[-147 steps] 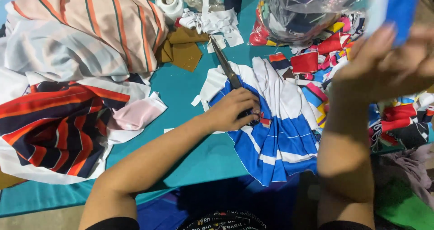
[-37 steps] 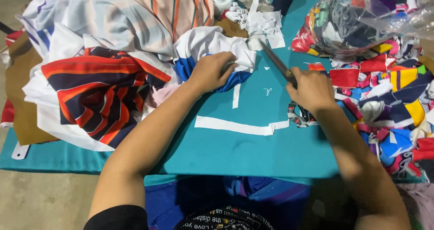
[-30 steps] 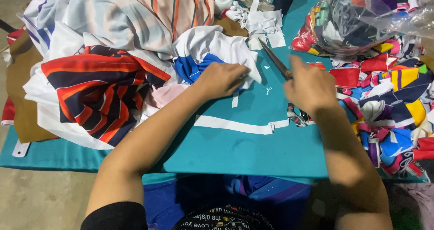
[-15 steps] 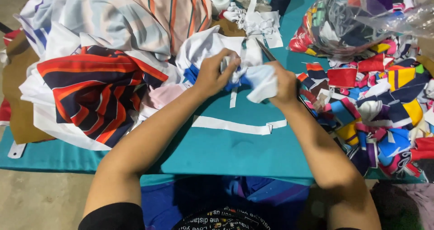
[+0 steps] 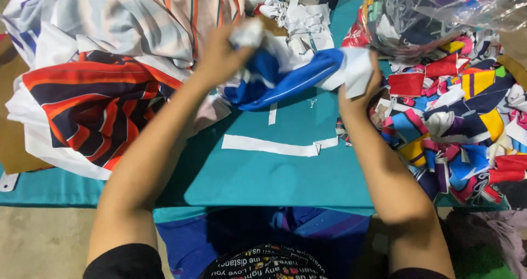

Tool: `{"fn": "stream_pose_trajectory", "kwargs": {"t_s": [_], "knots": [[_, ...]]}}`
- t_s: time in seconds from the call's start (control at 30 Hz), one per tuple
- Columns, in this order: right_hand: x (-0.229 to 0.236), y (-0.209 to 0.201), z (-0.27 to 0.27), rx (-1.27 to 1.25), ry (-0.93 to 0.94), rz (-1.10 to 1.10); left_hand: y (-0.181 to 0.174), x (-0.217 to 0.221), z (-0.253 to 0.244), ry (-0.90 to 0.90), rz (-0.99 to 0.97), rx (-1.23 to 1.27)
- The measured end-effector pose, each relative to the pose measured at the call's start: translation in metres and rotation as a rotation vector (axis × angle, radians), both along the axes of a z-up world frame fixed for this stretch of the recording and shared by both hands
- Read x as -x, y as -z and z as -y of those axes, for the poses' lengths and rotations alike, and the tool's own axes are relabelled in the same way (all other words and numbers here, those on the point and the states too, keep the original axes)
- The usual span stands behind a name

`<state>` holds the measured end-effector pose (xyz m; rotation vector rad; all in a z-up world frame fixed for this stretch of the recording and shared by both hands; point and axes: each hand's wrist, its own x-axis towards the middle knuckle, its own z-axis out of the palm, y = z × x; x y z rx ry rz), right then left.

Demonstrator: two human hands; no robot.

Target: The person folds a blue and white striped fabric on a teal table, then uses shears to cut the fabric into strips. They continue to fold and cut the fabric while surrounded by piles of other colorful fabric scraps.

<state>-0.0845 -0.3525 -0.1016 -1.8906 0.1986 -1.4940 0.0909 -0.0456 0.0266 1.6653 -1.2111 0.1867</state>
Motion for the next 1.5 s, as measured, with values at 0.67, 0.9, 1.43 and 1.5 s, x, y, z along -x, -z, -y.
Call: {"fn": "stream_pose_trajectory", "kwargs": {"t_s": [0.67, 0.9, 1.43, 1.5], "knots": [[-0.009, -0.057, -0.021, -0.111, -0.156, -0.303, -0.003, 0.043, -0.012, -0.261, 0.402, -0.878], [-0.007, -0.066, -0.030, 0.069, -0.182, -0.486, 0.040, 0.047, -0.014, 0.087, 0.472, -0.244], [0.017, -0.102, -0.074, 0.323, -0.418, -0.523, 0.019, 0.102, -0.005, 0.092, 0.050, -0.391], [0.019, -0.105, -0.087, 0.428, -0.526, -0.458, 0.017, 0.103, -0.005, 0.076, 0.067, -0.394]]}}
